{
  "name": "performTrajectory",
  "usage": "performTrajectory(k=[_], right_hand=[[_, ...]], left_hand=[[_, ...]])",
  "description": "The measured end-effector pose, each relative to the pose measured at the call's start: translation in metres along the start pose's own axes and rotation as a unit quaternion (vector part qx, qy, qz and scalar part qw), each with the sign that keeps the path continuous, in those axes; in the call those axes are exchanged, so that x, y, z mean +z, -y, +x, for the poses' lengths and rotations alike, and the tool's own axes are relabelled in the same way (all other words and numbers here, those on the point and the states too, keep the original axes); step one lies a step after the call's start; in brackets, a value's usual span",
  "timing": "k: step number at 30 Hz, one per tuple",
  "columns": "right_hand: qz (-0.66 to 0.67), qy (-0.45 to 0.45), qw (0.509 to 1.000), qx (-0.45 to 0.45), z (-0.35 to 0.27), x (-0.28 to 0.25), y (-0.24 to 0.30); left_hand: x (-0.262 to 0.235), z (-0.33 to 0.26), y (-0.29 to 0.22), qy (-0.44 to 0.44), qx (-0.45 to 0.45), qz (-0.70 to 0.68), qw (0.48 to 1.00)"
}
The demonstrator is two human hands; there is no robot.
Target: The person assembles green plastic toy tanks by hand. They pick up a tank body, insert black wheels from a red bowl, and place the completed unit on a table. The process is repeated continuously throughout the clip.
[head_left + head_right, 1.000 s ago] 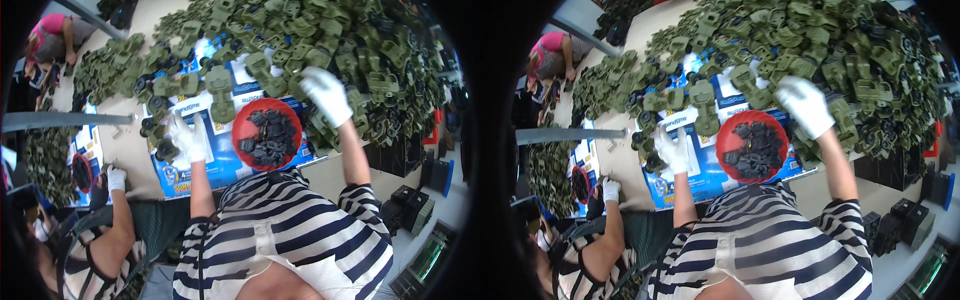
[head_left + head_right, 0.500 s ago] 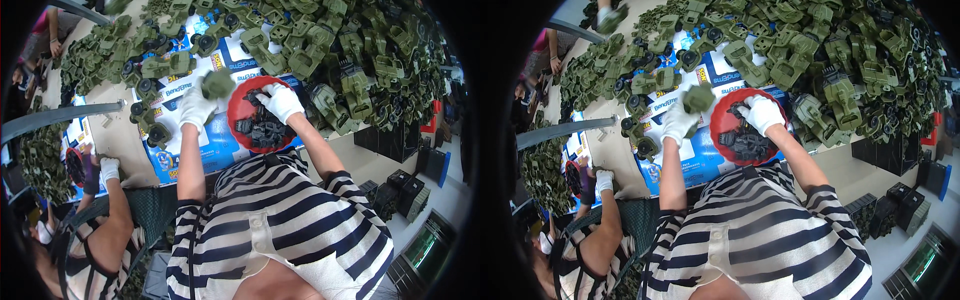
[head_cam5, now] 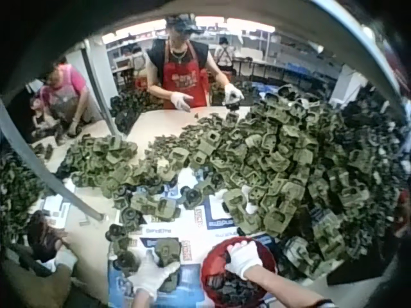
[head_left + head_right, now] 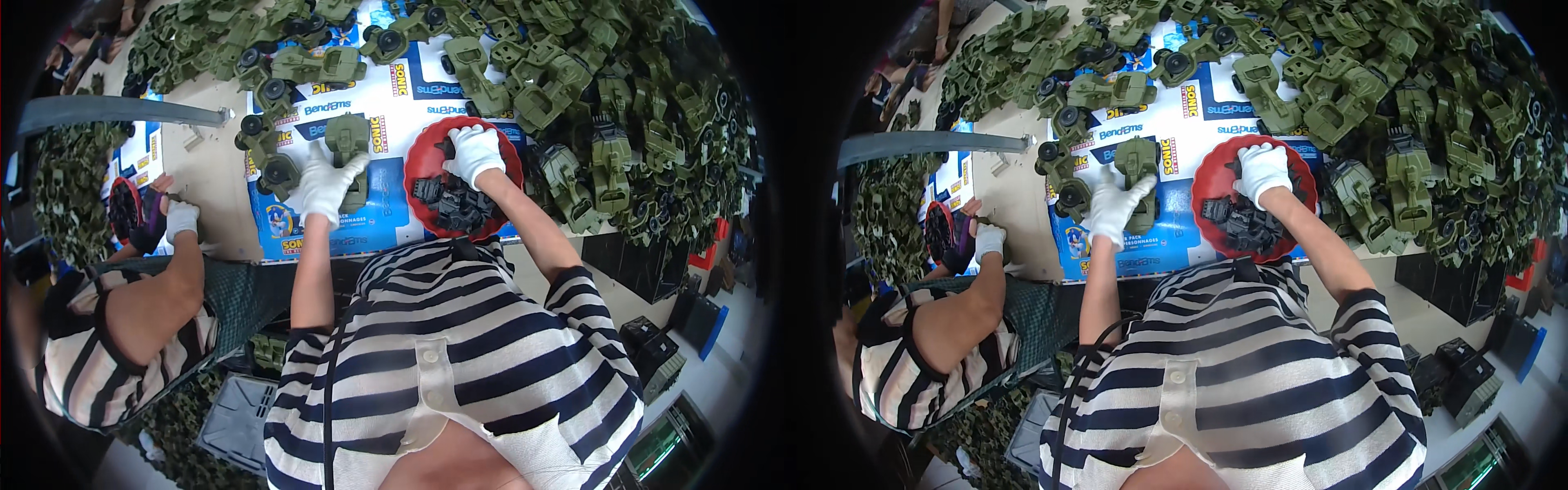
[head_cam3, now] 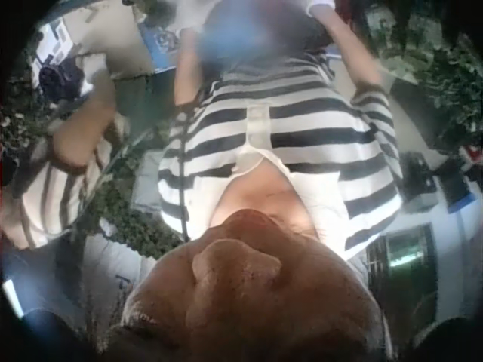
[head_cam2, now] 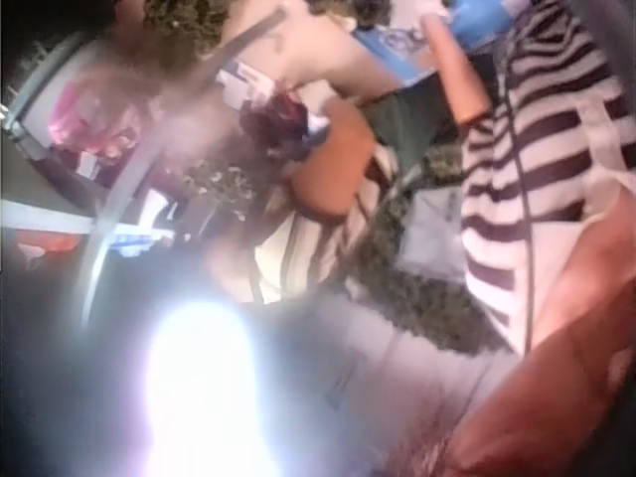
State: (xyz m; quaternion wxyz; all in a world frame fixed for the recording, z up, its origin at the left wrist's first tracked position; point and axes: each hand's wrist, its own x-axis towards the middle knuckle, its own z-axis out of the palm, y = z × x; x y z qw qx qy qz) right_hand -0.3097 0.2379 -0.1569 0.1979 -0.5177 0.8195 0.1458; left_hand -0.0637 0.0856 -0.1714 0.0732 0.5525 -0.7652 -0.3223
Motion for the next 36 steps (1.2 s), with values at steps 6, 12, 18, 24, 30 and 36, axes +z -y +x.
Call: performTrajectory(k=[6,12,18,24,30,36], right_hand=[[0.143,-0.033,0.988,-0.046,0.001,0.006,-0.022],[0.39,-0.125,0.912,-0.021,-0.004,0.021,-0.051],[-0.063,-0.103,0.992,-0.027,0.001,0.016,-0.005],[0.159,-0.121,0.976,-0.089,-0.008,0.002,-0.024],[0.735,0.133,0.636,-0.193,-0.039,-0.038,-0.027],[0.788,0.148,0.546,-0.245,-0.039,-0.024,-0.03]], left_hand=[[-0.002,0.019,0.008,0.233,-0.07,-0.299,0.923],[-0.037,-0.04,-0.03,0.328,-0.03,-0.436,0.837],[-0.016,-0.056,-0.027,0.33,-0.047,-0.474,0.815],[-0.026,-0.07,-0.026,0.371,-0.027,-0.476,0.797],[-0.041,-0.071,-0.05,0.433,0.031,-0.436,0.788],[-0.053,-0.069,-0.077,0.465,0.027,-0.417,0.781]])
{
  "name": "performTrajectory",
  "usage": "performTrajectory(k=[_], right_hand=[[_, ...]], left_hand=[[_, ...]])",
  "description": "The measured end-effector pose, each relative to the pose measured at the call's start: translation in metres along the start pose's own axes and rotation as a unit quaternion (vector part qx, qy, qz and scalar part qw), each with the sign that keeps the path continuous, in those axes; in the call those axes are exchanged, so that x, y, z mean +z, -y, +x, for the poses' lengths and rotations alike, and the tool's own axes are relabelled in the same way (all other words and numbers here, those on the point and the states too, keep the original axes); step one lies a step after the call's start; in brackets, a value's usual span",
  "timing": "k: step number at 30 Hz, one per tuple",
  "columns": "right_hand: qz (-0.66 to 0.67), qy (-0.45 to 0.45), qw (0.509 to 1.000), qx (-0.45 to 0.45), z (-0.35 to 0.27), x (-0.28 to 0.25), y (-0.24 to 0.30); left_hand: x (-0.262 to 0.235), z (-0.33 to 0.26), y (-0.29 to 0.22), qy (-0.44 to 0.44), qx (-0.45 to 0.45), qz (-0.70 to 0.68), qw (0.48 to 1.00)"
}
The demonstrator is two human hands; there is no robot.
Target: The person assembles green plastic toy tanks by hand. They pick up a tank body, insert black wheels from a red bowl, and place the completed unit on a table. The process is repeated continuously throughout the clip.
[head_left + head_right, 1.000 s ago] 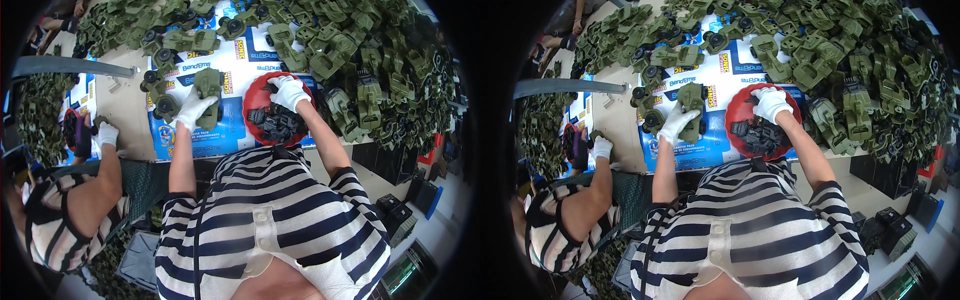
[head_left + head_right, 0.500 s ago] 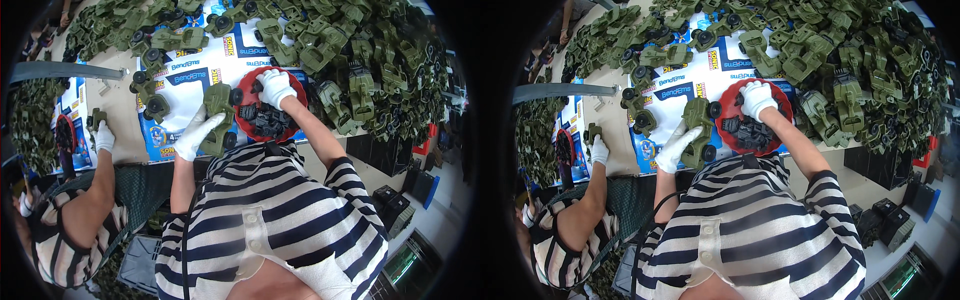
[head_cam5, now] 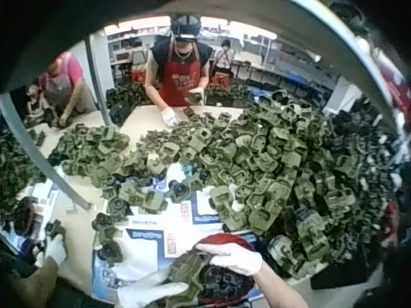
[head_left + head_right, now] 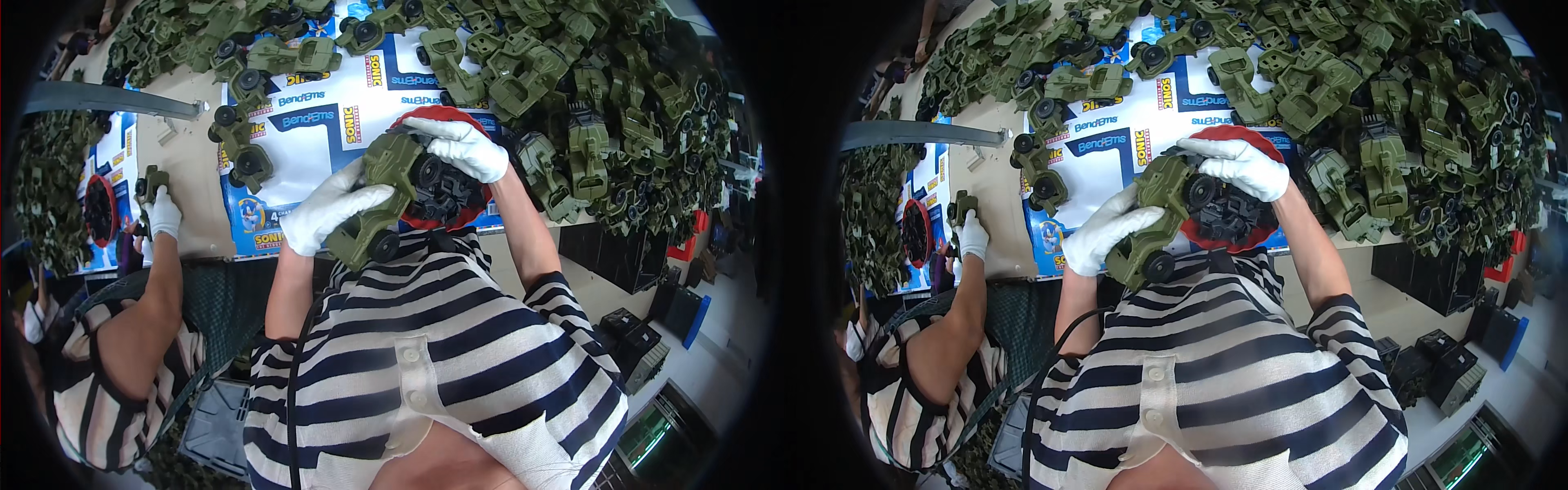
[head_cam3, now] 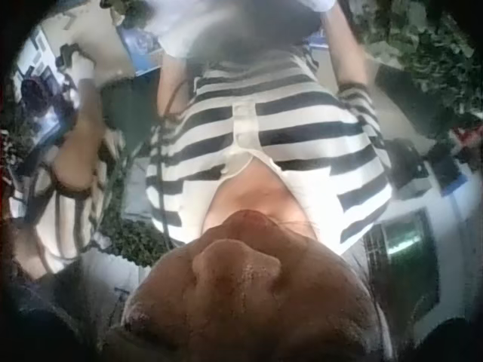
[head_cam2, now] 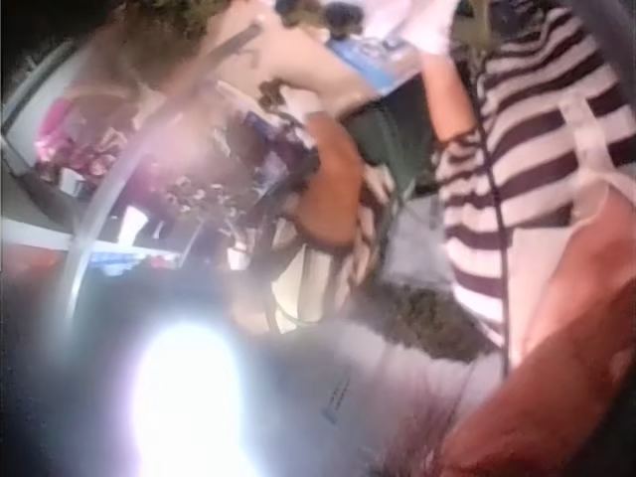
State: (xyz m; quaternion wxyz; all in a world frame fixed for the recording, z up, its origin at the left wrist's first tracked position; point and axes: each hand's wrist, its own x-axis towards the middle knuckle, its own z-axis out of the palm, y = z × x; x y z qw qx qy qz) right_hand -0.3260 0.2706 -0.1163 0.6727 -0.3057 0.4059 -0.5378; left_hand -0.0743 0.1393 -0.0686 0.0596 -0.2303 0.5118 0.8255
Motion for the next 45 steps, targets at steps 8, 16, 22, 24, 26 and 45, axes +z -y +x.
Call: performTrajectory(k=[8,16,22,24,26,45], right_hand=[[0.034,-0.033,0.999,-0.025,0.001,0.004,-0.011],[0.015,-0.033,0.999,-0.008,0.002,0.003,-0.013],[-0.139,-0.064,0.987,-0.057,0.005,0.007,-0.009],[-0.113,-0.125,0.985,-0.044,0.014,0.025,-0.004],[-0.056,-0.21,0.974,-0.07,0.023,0.041,-0.016],[-0.348,-0.332,0.84,-0.251,0.018,0.078,-0.046]], left_hand=[[0.008,0.001,0.002,-0.018,0.014,-0.025,0.999],[0.008,0.001,0.01,-0.037,0.008,-0.027,0.999],[0.02,0.004,0.01,-0.075,0.022,-0.037,0.996],[0.037,0.016,0.02,-0.144,0.065,-0.018,0.987],[0.047,0.04,0.038,-0.158,0.202,-0.014,0.966],[0.019,0.069,0.06,-0.27,0.35,0.104,0.891]])
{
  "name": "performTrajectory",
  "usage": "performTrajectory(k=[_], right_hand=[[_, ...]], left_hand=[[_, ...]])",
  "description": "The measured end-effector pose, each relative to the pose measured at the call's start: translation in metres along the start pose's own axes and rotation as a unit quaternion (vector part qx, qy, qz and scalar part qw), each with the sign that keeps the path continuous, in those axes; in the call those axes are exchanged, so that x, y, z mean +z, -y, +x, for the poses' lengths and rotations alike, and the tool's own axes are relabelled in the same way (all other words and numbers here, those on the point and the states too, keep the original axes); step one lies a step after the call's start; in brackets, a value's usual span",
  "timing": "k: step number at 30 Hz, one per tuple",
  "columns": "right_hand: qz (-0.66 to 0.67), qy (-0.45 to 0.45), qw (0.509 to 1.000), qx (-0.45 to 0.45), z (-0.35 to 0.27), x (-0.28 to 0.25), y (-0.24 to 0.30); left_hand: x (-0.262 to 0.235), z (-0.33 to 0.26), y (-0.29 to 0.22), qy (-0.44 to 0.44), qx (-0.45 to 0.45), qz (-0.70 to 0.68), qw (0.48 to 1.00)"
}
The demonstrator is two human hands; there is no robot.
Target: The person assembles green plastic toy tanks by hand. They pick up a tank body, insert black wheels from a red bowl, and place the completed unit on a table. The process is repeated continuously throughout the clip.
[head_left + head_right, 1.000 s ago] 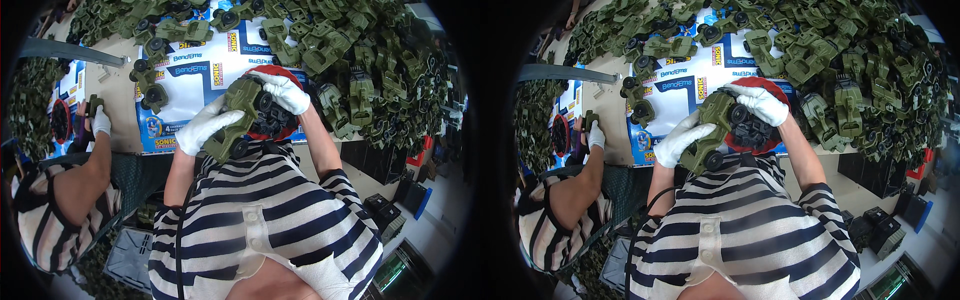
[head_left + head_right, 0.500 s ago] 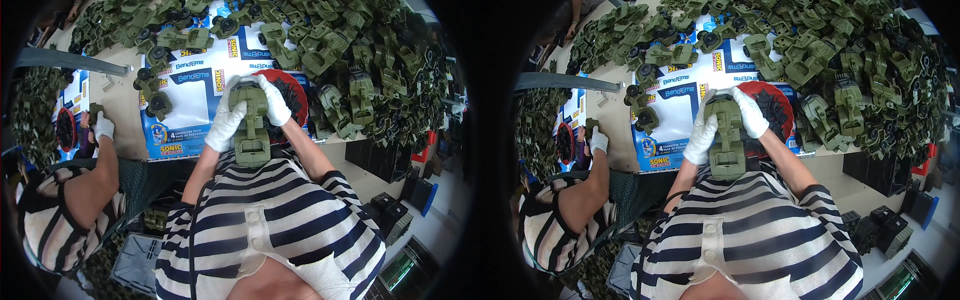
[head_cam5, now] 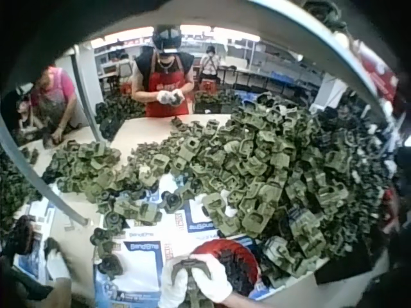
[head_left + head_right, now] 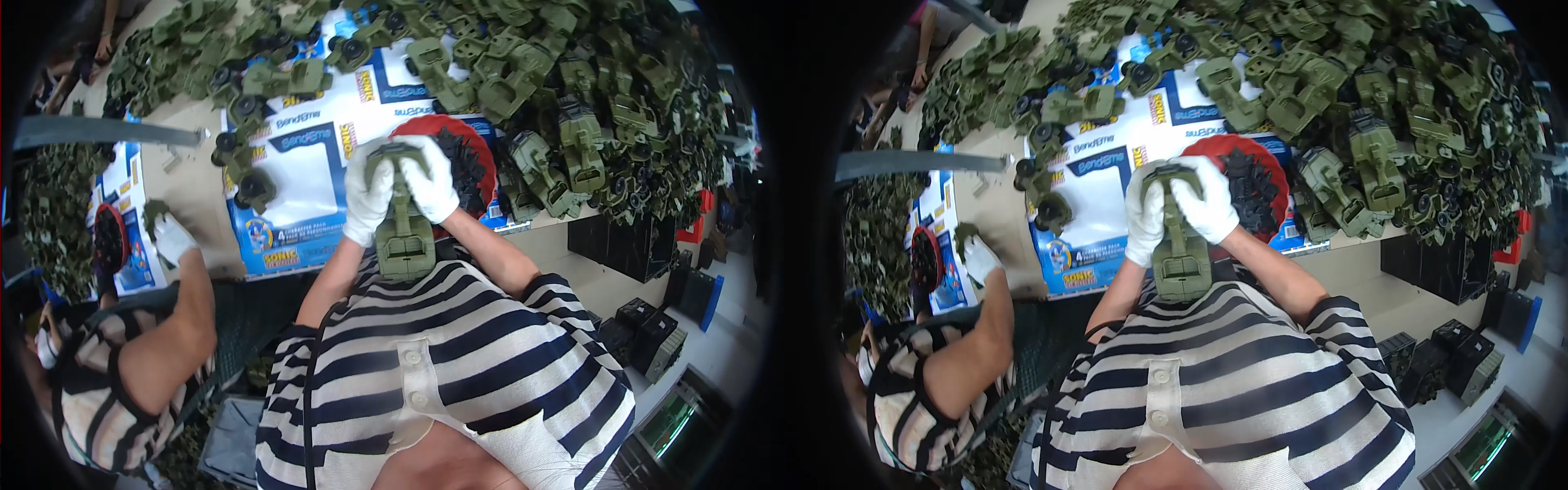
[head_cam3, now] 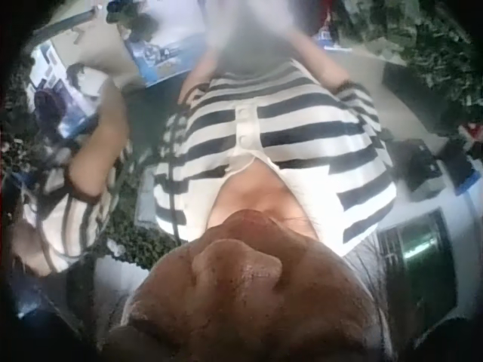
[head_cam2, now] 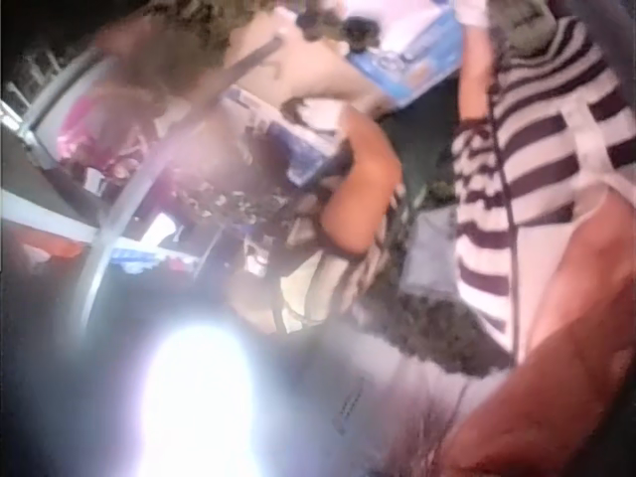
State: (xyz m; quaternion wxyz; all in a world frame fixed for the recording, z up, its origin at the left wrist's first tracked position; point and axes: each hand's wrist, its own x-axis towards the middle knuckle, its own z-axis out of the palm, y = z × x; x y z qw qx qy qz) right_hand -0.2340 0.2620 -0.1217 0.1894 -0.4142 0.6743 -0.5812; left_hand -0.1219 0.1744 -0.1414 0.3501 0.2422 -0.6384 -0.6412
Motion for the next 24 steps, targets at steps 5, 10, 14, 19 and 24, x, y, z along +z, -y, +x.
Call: performTrajectory(k=[5,10,14,19,24], right_hand=[[0.071,0.097,0.978,0.168,-0.003,-0.011,-0.002],[0.355,0.129,0.878,0.293,-0.016,-0.071,0.05],[0.44,-0.109,0.86,0.233,-0.02,-0.176,0.096],[0.457,-0.323,0.817,0.142,-0.072,-0.297,0.095],[0.488,-0.426,0.751,0.128,-0.11,-0.4,0.077]], left_hand=[[-0.016,0.029,0.007,-0.135,-0.047,0.056,0.988],[0.034,0.053,-0.042,-0.022,0.087,0.008,0.996],[0.052,0.051,-0.045,0.067,-0.032,0.01,0.997],[0.066,0.053,-0.032,0.048,-0.188,0.035,0.98],[0.101,0.065,-0.037,0.056,-0.186,0.06,0.979]])
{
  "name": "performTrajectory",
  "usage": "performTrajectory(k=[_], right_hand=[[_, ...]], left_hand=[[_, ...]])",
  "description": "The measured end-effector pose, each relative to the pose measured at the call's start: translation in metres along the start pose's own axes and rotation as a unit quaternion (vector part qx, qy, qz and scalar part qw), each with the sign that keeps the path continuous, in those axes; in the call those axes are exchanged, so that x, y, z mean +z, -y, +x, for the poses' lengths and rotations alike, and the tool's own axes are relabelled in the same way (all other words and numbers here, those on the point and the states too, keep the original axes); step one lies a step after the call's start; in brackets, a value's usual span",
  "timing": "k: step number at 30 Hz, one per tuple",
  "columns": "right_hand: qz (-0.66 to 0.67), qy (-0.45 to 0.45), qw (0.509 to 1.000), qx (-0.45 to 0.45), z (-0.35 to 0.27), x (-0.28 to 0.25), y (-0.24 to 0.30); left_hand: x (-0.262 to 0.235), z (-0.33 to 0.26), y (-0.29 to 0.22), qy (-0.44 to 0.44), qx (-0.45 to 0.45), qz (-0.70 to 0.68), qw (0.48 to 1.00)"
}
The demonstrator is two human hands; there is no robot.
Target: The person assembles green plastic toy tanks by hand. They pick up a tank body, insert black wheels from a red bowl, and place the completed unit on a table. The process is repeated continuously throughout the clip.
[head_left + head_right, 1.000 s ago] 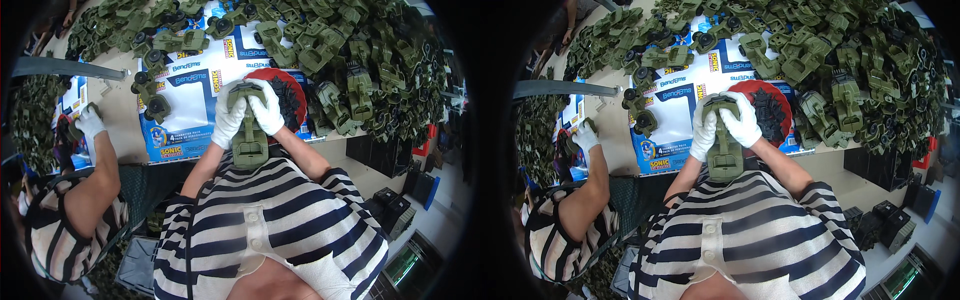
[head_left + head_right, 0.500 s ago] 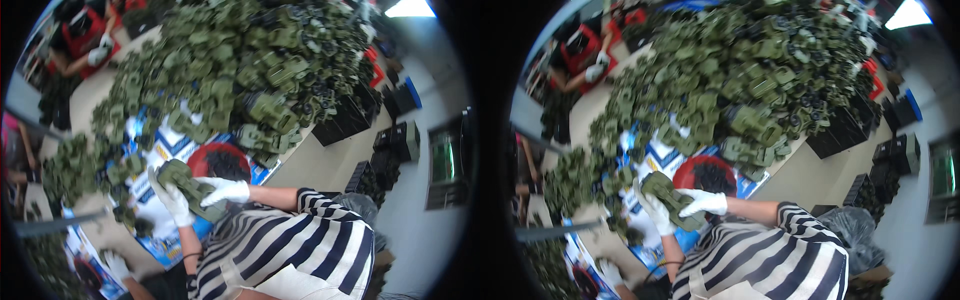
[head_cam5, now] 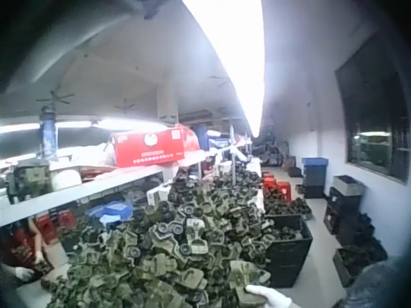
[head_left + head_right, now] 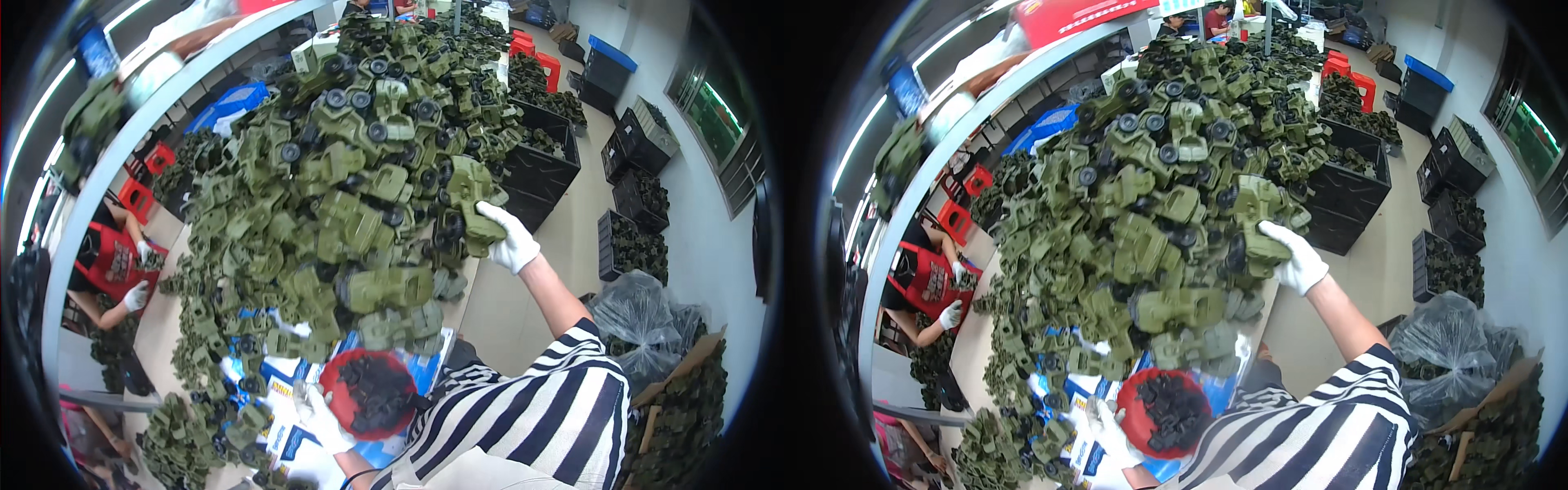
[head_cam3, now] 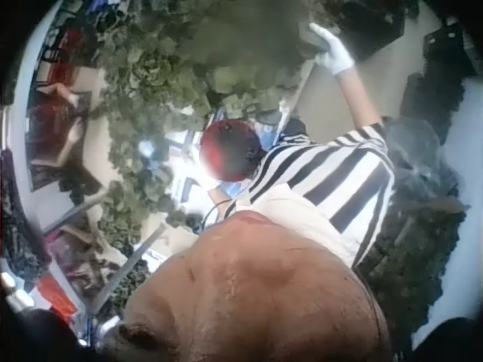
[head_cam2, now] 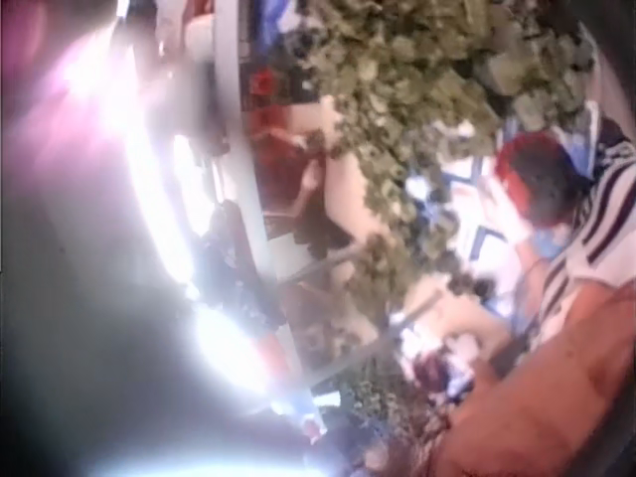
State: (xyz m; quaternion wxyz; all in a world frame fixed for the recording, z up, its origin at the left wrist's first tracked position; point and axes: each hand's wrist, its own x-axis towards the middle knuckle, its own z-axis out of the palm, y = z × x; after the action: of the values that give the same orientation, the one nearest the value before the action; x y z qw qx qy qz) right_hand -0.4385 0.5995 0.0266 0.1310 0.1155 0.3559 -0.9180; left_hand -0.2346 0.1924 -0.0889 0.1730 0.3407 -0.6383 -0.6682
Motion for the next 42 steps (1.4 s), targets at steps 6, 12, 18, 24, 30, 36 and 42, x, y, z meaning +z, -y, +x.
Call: performTrajectory(k=[6,12,18,24,30,36,42], right_hand=[[-0.011,0.171,0.981,-0.093,0.2,0.031,0.211],[-0.319,-0.096,0.906,-0.263,0.369,0.069,0.347],[-0.616,-0.262,0.652,-0.356,0.347,-0.029,0.222],[-0.592,-0.223,0.668,-0.392,0.321,-0.072,0.163],[-0.634,-0.093,0.581,-0.501,0.265,-0.038,0.122],[-0.538,0.008,0.719,-0.439,0.12,0.009,0.027],[-0.568,0.344,0.671,-0.329,-0.009,0.058,-0.115]], left_hand=[[0.073,0.023,-0.054,-0.047,0.058,0.161,0.984],[0.207,0.028,-0.148,0.056,0.215,0.14,0.965],[0.298,0.076,-0.211,0.109,0.424,0.361,0.823],[0.35,0.081,-0.215,0.121,0.405,0.387,0.82],[0.266,0.05,-0.19,0.049,0.367,0.419,0.829],[0.043,0.05,-0.116,-0.086,0.257,0.375,0.886],[-0.191,-0.039,0.013,-0.26,-0.101,0.52,0.808]])
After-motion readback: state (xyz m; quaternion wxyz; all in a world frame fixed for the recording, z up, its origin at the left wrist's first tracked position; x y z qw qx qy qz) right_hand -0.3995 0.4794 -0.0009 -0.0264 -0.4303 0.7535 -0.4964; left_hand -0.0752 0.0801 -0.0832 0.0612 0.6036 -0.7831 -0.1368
